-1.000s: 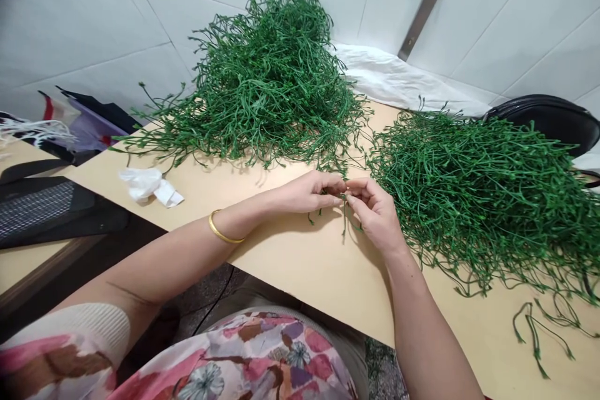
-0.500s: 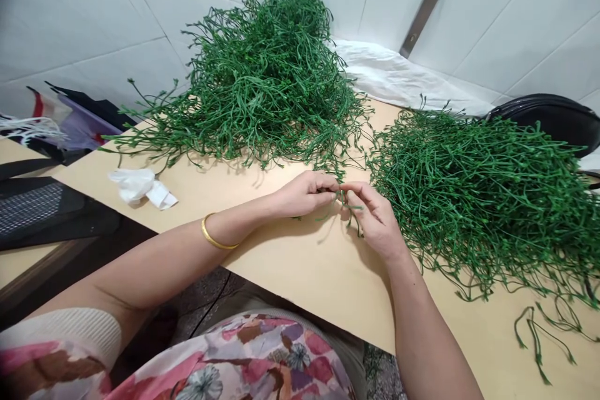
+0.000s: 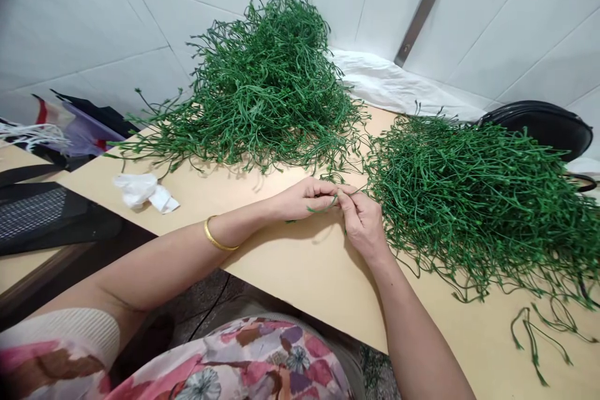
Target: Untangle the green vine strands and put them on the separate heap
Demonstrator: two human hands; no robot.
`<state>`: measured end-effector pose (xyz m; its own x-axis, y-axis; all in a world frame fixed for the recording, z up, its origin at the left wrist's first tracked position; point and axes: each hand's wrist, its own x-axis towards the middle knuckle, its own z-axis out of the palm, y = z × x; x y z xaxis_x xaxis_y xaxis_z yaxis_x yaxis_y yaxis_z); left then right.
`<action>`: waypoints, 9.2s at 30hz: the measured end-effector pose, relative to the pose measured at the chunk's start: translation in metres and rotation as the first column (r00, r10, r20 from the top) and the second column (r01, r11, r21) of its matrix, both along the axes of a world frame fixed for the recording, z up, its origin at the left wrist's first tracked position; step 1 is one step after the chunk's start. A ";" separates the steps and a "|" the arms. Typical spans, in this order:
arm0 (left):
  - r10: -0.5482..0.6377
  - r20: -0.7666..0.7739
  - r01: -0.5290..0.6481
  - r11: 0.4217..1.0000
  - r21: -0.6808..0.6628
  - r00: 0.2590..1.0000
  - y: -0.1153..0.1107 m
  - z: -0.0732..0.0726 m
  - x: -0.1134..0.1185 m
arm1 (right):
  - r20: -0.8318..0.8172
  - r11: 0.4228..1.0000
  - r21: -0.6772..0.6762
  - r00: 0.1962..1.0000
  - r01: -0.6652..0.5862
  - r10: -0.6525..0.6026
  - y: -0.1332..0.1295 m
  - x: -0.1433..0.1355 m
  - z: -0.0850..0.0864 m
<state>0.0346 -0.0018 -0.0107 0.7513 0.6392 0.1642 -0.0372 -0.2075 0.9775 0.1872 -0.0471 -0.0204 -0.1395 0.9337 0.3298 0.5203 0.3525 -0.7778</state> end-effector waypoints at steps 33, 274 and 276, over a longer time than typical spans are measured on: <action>0.282 -0.244 -0.067 0.770 0.635 0.928 0.009 -0.009 -0.003 | 0.645 0.652 0.560 0.225 0.511 -0.730 0.005 0.094 0.083; 0.414 0.153 -0.234 0.740 -0.631 0.897 0.007 0.001 0.029 | -0.240 0.972 -0.234 0.970 -0.019 -0.038 0.005 0.024 0.012; 0.426 0.163 -0.236 0.735 -0.636 0.890 0.006 0.001 0.030 | -0.199 0.975 -0.223 0.979 -0.001 -0.044 0.004 0.023 0.014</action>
